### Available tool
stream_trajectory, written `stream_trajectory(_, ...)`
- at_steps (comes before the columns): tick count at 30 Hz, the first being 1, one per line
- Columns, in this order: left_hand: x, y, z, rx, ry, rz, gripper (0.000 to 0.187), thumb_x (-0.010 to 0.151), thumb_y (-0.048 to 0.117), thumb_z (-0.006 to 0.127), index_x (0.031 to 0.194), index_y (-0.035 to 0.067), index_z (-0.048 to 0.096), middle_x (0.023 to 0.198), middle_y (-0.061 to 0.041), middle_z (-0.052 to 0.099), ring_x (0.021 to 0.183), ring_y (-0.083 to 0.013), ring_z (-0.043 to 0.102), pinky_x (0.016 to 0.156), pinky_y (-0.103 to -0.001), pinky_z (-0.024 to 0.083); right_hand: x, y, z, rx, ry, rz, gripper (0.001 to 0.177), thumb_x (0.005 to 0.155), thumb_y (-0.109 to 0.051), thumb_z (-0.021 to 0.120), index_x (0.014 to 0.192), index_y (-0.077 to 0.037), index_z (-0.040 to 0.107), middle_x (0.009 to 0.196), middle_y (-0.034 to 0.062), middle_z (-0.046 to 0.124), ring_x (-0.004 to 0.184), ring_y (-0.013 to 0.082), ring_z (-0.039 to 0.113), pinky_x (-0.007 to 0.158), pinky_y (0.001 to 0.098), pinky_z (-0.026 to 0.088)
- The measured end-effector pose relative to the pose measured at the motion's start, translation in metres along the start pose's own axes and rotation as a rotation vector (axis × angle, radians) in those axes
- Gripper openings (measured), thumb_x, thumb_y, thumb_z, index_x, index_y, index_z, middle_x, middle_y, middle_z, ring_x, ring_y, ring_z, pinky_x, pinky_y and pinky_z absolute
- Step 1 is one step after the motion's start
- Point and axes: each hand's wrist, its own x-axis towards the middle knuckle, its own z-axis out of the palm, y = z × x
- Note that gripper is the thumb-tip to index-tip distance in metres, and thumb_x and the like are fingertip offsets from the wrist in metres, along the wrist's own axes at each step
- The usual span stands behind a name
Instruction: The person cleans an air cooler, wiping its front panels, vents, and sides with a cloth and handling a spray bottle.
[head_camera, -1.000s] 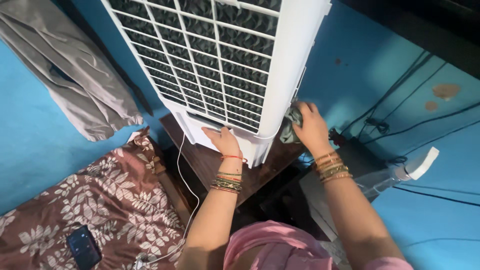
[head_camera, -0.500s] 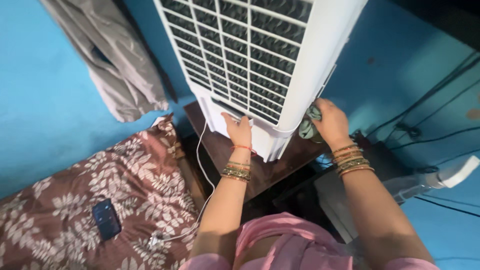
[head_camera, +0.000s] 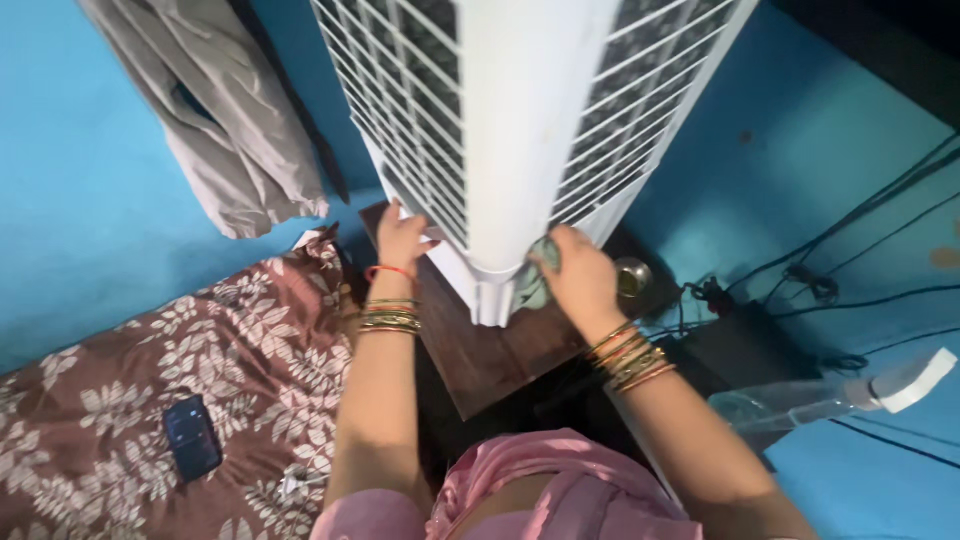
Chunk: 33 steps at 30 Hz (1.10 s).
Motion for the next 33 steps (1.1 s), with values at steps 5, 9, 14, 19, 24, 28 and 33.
stream_trajectory(5,0.0,0.023,-0.007,0.046,-0.116,0.006,0.073,0.089,0.0,0.049,0.16,0.01,0.036,0.101,-0.012,0.069,0.079,-0.0214,0.071,0.063,-0.039,0.064,0.005,-0.003,-0.006,0.104,-0.069,-0.045,0.035,0.085,-0.031,0.079,0.11,-0.012,0.065,0.099,0.0121,0.071,0.087,0.0373,0.069,0.071,0.0457,0.054)
stream_trajectory(9,-0.005,0.007,0.002,-0.045,-0.002,0.018,0.078,0.087,0.0,0.05,0.16,0.019,0.028,0.102,-0.011,0.066,0.08,-0.0193,0.069,0.066,-0.04,0.065,0.002,0.022,-0.005,0.136,-0.067,-0.012,0.042,0.081,-0.027,0.079,0.118,-0.014,0.063,0.103,0.0117,0.072,0.09,0.036,0.07,0.073,0.0442,0.056)
stream_trajectory(14,-0.037,-0.001,0.018,0.148,0.182,0.168,0.067,0.093,0.011,0.061,0.156,0.012,0.035,0.114,-0.008,0.067,0.082,-0.0185,0.068,0.065,-0.039,0.06,0.019,0.066,-0.006,0.025,-0.053,0.068,0.042,0.083,-0.025,0.081,0.119,-0.014,0.062,0.106,0.0119,0.071,0.091,0.0372,0.069,0.074,0.0453,0.055)
stream_trajectory(19,-0.144,0.034,0.053,0.673,0.283,0.795,0.057,0.088,0.006,0.069,0.14,-0.006,0.049,0.132,-0.026,0.057,0.122,-0.0391,0.056,0.106,-0.044,0.045,0.021,0.084,-0.01,0.036,-0.042,-0.025,0.039,0.083,-0.017,0.081,0.118,-0.016,0.063,0.112,0.0084,0.072,0.097,0.0353,0.07,0.078,0.043,0.055)
stream_trajectory(24,-0.209,0.063,0.095,0.99,-0.082,1.209,0.023,0.089,0.007,0.069,0.112,0.01,0.066,0.121,-0.005,0.065,0.12,-0.0265,0.058,0.108,-0.046,0.044,0.008,0.079,-0.014,0.368,0.172,0.01,0.056,0.079,-0.013,0.082,0.127,-0.01,0.054,0.12,0.0146,0.066,0.107,0.0389,0.067,0.087,0.0429,0.054)
stream_trajectory(28,-0.21,0.062,0.134,1.122,-0.3,1.472,0.019,0.098,0.012,0.066,0.117,0.009,0.069,0.129,-0.006,0.062,0.124,-0.0249,0.056,0.109,-0.043,0.044,0.02,0.085,-0.032,0.153,0.295,-0.028,0.051,0.083,-0.014,0.083,0.128,-0.012,0.059,0.117,0.0171,0.065,0.105,0.0425,0.066,0.088,0.0457,0.054)
stream_trajectory(33,-0.193,0.04,0.176,1.626,0.193,1.48,0.031,0.1,0.021,0.051,0.121,0.008,0.07,0.157,-0.008,0.05,0.146,-0.027,0.04,0.118,-0.043,0.031,0.048,0.108,-0.043,-0.12,0.012,0.075,0.045,0.086,-0.025,0.079,0.126,-0.015,0.063,0.112,0.0168,0.065,0.095,0.0419,0.066,0.077,0.0482,0.054)
